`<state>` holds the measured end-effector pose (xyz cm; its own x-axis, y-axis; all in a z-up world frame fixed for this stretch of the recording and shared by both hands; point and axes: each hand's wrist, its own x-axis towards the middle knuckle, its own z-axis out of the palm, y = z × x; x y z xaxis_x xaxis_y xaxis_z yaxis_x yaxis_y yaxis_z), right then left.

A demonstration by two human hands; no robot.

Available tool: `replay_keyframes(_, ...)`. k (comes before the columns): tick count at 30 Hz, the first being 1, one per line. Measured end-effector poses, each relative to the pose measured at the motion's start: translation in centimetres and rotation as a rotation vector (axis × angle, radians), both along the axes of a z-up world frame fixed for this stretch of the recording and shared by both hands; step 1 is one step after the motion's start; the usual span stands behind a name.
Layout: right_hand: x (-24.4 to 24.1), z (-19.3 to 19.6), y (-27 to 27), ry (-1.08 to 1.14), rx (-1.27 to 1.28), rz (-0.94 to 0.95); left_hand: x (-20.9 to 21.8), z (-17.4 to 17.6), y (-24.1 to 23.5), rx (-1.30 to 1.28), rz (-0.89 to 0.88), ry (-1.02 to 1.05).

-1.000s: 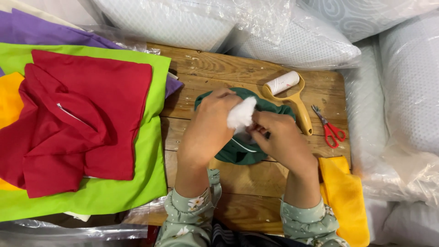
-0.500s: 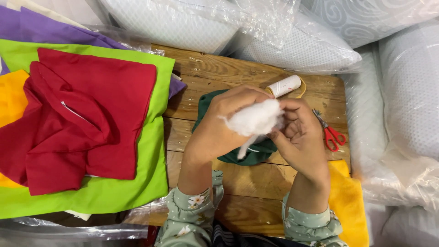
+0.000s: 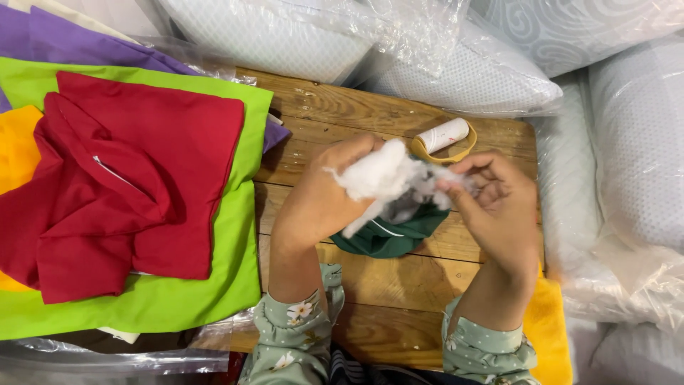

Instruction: The person repeatedly takes handfuls of white cotton-like filling from a large plastic bag and stuffs it into a green fabric pouch. They use both hands to push the material inside and adjust the pouch opening. The workspace includes a wooden table with other colorful fabrics and tools nearby.

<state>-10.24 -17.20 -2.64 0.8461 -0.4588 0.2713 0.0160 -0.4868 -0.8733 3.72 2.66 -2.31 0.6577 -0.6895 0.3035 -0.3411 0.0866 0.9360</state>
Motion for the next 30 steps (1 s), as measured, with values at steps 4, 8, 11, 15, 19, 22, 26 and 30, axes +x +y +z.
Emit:
replay_keyframes(4,2.0,-1.1,1.9,0.083,-0.14,0.138,-0.3,0.2,-0.5,-0.039,0.065,-0.105)
replay_keyframes(8,2.7,-2.3,1.8,0.392,-0.51,0.392,0.2,0.1,0.1,0.163,0.181,-0.21)
replay_keyframes(11,1.9,-1.9,0.6,0.381,-0.55,0.446,0.4,0.6,0.7,0.205,0.207,-0.211)
replay_keyframes(15,0.7,1.3,1.4,0.023,-0.415,0.278,-0.2,0.9,0.5,0.162,0.201,-0.183)
replay_keyframes(19,3.2,-3.0,1.1,-0.029,-0.509,0.393,-0.2,0.1,-0.8,0.052,0.224,-0.271)
replay_keyframes(22,4.9,-5.2,1.9,0.332,-0.405,0.456,-0.3,0.6,-0.7,0.09,0.221,-0.249)
replay_keyframes(26,3.4,-1.7,1.4,0.17,-0.488,0.419,-0.2,2.0,0.2,-0.039,0.188,-0.074)
replay_keyframes(30,-0.1,1.6,0.5,-0.053,-0.263,0.127,-0.6,1.6,-0.9,-0.367,0.228,-0.031)
